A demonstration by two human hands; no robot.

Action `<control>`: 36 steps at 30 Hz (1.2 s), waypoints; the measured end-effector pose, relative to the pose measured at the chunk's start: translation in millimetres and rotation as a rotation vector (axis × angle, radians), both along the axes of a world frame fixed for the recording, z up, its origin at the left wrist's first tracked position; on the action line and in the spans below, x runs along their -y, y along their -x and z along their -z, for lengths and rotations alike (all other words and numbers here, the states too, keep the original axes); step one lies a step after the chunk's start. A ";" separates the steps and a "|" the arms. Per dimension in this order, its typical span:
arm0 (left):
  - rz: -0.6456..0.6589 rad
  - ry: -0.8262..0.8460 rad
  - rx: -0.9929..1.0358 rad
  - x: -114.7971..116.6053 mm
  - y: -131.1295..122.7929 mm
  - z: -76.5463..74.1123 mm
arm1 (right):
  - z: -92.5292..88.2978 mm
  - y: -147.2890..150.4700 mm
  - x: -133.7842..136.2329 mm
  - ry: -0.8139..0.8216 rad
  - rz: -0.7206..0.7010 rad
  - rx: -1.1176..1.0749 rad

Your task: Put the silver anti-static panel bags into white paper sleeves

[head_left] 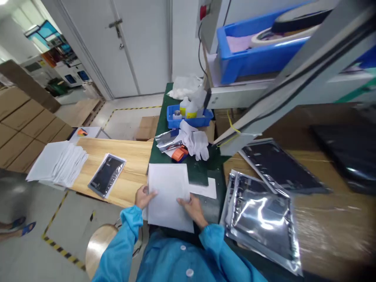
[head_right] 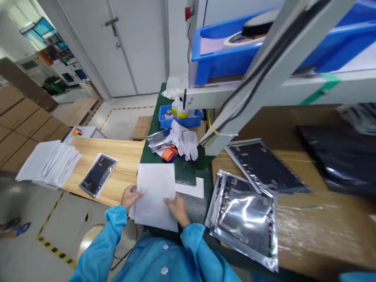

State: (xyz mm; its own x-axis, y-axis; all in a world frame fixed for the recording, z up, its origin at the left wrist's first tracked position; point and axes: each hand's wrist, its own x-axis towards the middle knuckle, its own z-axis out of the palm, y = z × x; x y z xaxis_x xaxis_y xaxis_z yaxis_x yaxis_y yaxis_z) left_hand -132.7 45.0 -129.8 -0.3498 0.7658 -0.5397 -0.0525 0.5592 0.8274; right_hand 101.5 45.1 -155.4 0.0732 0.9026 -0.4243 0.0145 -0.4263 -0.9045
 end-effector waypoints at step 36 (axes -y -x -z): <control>0.138 -0.122 0.299 25.5 88.7 -0.9 | -28.6 91.1 -15.5 0.417 -0.201 -0.335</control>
State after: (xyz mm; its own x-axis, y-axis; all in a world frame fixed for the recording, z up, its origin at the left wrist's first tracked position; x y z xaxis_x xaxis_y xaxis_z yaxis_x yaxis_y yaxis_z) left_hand -221.3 19.5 -129.0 -0.0789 0.8598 -0.5045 -0.2335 0.4760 0.8479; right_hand 10.4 60.5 -126.8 -0.2829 0.6363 -0.7177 -0.1263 -0.7664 -0.6298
